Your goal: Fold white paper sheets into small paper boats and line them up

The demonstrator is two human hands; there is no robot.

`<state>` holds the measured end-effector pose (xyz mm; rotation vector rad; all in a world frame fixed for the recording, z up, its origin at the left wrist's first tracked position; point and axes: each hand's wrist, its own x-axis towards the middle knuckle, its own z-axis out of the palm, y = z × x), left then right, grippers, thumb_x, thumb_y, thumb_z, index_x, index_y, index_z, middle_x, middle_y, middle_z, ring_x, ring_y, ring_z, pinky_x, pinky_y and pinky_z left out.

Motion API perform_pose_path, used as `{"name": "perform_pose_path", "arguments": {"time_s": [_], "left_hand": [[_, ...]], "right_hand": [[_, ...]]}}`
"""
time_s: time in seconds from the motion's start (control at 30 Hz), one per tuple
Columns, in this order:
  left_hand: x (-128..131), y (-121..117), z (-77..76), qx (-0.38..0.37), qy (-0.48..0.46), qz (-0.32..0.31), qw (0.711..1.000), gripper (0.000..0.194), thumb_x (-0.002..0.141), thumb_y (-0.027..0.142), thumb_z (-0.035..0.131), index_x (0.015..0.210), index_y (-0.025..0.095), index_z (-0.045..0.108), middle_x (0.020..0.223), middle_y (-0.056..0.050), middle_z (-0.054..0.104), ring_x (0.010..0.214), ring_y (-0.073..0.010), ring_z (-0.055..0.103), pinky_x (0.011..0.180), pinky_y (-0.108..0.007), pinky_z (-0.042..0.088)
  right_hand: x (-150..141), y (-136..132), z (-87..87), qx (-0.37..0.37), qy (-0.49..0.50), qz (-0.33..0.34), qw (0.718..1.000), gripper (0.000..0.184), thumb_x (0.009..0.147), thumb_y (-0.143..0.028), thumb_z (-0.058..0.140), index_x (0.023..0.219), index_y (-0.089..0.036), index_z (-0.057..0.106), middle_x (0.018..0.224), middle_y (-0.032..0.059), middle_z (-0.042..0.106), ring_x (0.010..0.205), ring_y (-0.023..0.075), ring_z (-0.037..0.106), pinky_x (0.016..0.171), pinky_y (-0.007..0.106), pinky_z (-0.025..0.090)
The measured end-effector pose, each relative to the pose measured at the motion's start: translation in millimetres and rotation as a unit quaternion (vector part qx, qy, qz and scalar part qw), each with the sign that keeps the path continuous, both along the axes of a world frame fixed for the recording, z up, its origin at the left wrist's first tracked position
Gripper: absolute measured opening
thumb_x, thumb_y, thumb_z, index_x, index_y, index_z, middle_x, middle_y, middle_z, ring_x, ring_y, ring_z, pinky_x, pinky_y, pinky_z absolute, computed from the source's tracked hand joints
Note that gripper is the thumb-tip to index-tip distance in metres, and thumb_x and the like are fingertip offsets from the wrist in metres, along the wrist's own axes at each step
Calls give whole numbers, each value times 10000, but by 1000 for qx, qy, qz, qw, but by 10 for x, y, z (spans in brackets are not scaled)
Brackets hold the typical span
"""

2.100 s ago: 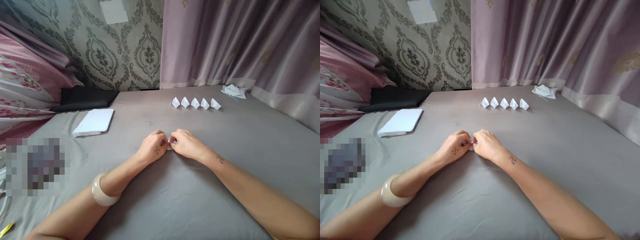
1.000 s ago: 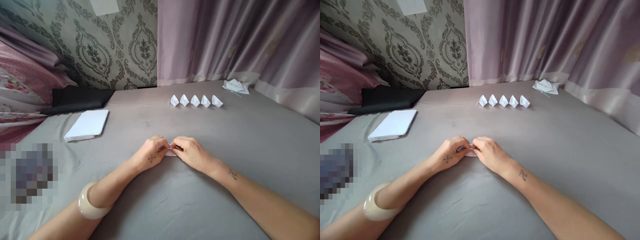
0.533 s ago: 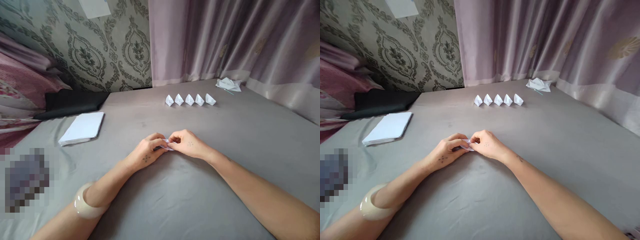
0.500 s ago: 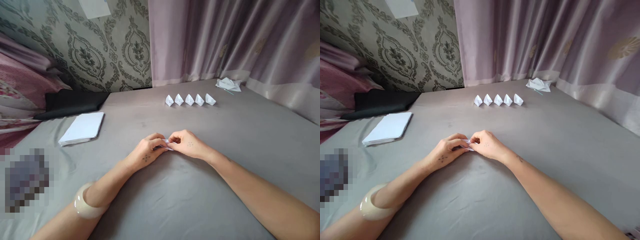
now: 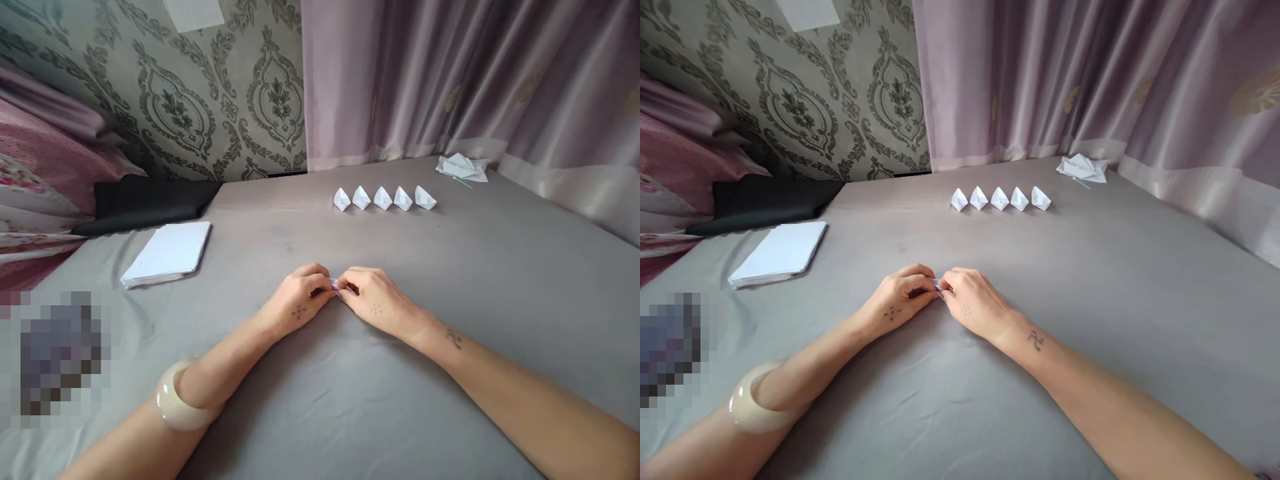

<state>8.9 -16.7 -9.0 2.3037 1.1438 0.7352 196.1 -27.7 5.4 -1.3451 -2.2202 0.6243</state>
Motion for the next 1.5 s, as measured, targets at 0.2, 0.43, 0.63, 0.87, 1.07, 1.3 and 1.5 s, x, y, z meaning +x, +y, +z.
{"name": "perform_pose_path", "arguments": {"time_s": [0.2, 0.43, 0.63, 0.87, 1.07, 1.3, 1.5], "left_hand": [[-20, 0, 34, -27, -23, 48, 998, 222, 782, 78, 502, 849, 195, 678, 1175, -51, 559, 713, -79, 590, 686, -226, 490], [8, -13, 96, -50, -23, 42, 998, 230, 779, 82, 478, 810, 190, 678, 1108, -44, 602, 710, -92, 586, 653, -224, 466], [7, -18, 84, -60, -63, 19, 996, 235, 798, 106, 472, 807, 203, 686, 1178, -55, 574, 835, -126, 608, 768, -271, 477], [59, -4, 124, -248, -301, 94, 916, 299, 780, 201, 586, 1075, 157, 578, 1104, -107, 653, 978, -216, 645, 825, -336, 527], [131, -48, 101, -338, -319, 99, 880, 290, 788, 337, 642, 968, 109, 640, 828, -81, 711, 738, -179, 671, 690, -300, 545], [120, -62, 62, -300, -312, 106, 895, 242, 821, 326, 591, 899, 109, 663, 720, -41, 680, 651, -144, 639, 672, -275, 529], [127, -70, 57, -277, -274, 108, 915, 288, 847, 389, 569, 857, 114, 656, 711, -44, 666, 670, -151, 630, 636, -249, 503]], "right_hand": [[-15, -29, 21, -47, 65, -54, 995, 205, 837, -221, 487, 714, -215, 650, 653, -16, 627, 563, 111, 523, 553, 243, 382], [-7, 30, 101, -141, 119, -123, 975, 159, 747, -226, 545, 856, -208, 659, 667, -10, 693, 636, 139, 619, 590, 234, 444], [19, 99, 94, -279, 169, -101, 940, 155, 708, -256, 603, 811, -181, 690, 664, 19, 692, 590, 147, 615, 536, 235, 465], [-102, 32, 32, -136, 204, -170, 954, 135, 772, -302, 595, 784, -206, 689, 722, 13, 726, 636, 148, 661, 576, 232, 481], [-222, -91, 4, 0, 195, -163, 967, 156, 826, -239, 542, 853, -204, 692, 761, 29, 729, 683, 157, 671, 657, 261, 491], [-248, -125, 49, -63, 222, -143, 963, 176, 813, -232, 528, 812, -200, 701, 747, 20, 726, 669, 151, 661, 641, 256, 492], [-227, -100, 20, -84, 198, -159, 964, 181, 797, -263, 532, 745, -201, 694, 730, 21, 724, 681, 161, 654, 661, 277, 482]]}}
